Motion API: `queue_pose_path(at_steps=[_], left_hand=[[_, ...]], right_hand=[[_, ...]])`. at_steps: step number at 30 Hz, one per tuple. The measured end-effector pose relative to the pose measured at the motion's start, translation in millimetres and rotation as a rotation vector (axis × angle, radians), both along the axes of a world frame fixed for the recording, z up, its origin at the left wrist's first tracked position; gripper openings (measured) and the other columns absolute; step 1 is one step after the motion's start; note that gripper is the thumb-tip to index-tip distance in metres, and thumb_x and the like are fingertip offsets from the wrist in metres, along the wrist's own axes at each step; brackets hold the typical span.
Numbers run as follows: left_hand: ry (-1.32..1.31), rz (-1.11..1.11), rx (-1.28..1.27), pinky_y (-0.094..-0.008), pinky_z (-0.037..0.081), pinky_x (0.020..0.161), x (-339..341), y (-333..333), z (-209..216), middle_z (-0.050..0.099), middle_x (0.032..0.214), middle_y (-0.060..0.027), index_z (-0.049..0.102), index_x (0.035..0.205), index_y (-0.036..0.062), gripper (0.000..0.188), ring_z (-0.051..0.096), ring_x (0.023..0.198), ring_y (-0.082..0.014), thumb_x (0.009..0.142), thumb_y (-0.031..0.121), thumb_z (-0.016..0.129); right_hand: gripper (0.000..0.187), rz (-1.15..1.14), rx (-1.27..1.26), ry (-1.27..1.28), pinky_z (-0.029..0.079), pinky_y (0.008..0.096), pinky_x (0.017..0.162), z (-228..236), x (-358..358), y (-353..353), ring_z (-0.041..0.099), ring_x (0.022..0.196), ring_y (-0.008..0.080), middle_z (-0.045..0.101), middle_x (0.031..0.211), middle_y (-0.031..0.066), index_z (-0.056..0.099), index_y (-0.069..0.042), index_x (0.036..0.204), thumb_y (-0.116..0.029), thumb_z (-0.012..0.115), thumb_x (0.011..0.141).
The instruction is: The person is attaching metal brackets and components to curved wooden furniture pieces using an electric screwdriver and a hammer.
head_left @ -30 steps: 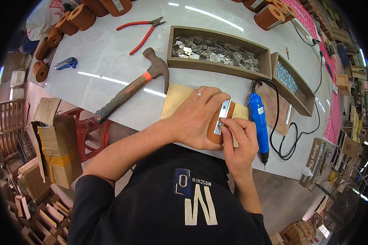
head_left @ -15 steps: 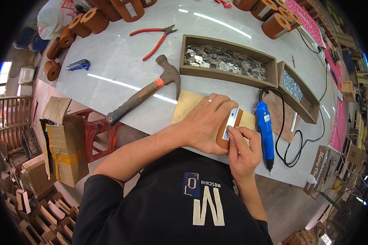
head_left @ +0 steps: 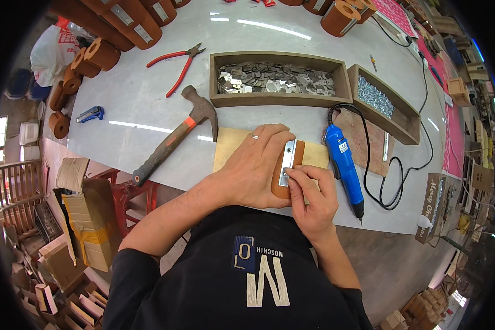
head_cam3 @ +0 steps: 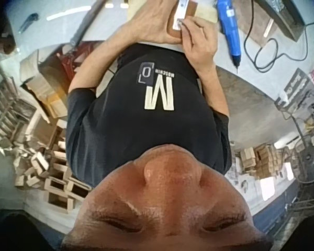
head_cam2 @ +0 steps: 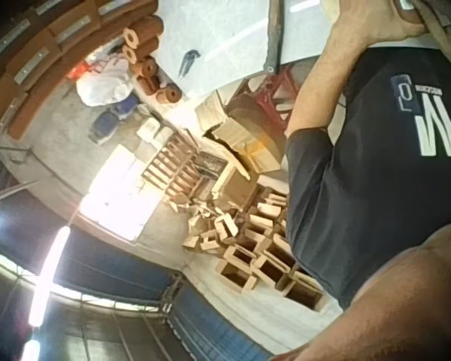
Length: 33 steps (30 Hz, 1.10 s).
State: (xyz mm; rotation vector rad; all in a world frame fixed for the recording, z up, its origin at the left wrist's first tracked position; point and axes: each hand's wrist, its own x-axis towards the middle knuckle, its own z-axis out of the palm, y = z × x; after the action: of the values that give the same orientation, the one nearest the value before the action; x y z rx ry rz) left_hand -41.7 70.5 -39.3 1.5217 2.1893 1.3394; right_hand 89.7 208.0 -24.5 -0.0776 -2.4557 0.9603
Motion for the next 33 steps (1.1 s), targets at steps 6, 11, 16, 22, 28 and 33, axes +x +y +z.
queue_pose_path(at_steps=[6, 11, 16, 22, 28, 33], left_hand=[[-0.028, 0.011, 0.035, -0.0507, 0.042, 0.098, -1, 4, -5, 0.049, 0.125, -0.023, 0.042, 0.134, -0.0018, 0.099, 0.05, 0.113, -0.0433, 0.055, 0.032, 0.091], [-0.058, -0.025, 0.008, -0.0519, 0.04, 0.1, -3, 4, -5, 0.048, 0.125, -0.0231, 0.042, 0.136, 0.0005, 0.104, 0.049, 0.116, -0.0438, 0.053, 0.036, 0.093], [-0.076, -0.035, -0.037, -0.0523, 0.039, 0.103, -4, -2, -7, 0.047, 0.129, -0.0226, 0.04, 0.14, 0.0013, 0.11, 0.047, 0.119, -0.0433, 0.053, 0.041, 0.095], [-0.068, -0.055, -0.033, -0.0518, 0.039, 0.104, -5, 0, -7, 0.047, 0.128, -0.0227, 0.039, 0.14, 0.0013, 0.111, 0.046, 0.119, -0.0423, 0.053, 0.039, 0.096], [-0.064, -0.033, -0.054, -0.0522, 0.039, 0.104, -4, -4, -4, 0.045, 0.129, -0.0228, 0.035, 0.143, 0.0027, 0.114, 0.046, 0.12, -0.0428, 0.053, 0.039, 0.096], [-0.122, -0.022, -0.115, -0.0515, 0.037, 0.11, -1, 4, 4, 0.043, 0.135, -0.0258, 0.033, 0.144, 0.003, 0.115, 0.042, 0.128, -0.045, 0.054, 0.039, 0.097]], right_hand=[[0.022, -0.021, -0.177, -0.058, 0.052, 0.0359, 0.075, 4, -4, 5, 0.063, 0.087, 0.0281, 0.067, 0.099, 0.0111, 0.074, -0.003, 0.102, 0.0, 0.078, 0.081], [0.019, -0.156, -0.118, -0.077, 0.052, 0.0345, 0.077, 12, -3, 38, 0.065, 0.087, 0.0276, 0.068, 0.097, 0.0122, 0.073, -0.001, 0.102, 0.001, 0.076, 0.083], [0.014, -0.436, -0.103, -0.051, 0.053, 0.0323, 0.078, 15, -14, 111, 0.067, 0.085, 0.0252, 0.069, 0.096, 0.0131, 0.072, 0.001, 0.102, 0.001, 0.072, 0.088], [0.023, -0.539, 0.107, -0.325, 0.054, 0.0377, 0.079, 11, -84, 230, 0.071, 0.089, 0.0273, 0.073, 0.098, 0.0128, 0.075, -0.008, 0.106, -0.024, 0.072, 0.09], [0.026, -0.459, 0.319, -0.712, 0.054, 0.0451, 0.083, 7, -125, 249, 0.07, 0.095, 0.0336, 0.075, 0.093, 0.0139, 0.077, -0.012, 0.104, -0.03, 0.074, 0.085], [0.019, -0.511, 0.27, -0.526, 0.054, 0.0444, 0.081, -9, -92, 259, 0.07, 0.092, 0.0322, 0.074, 0.095, 0.0119, 0.077, -0.014, 0.101, -0.029, 0.071, 0.089]])
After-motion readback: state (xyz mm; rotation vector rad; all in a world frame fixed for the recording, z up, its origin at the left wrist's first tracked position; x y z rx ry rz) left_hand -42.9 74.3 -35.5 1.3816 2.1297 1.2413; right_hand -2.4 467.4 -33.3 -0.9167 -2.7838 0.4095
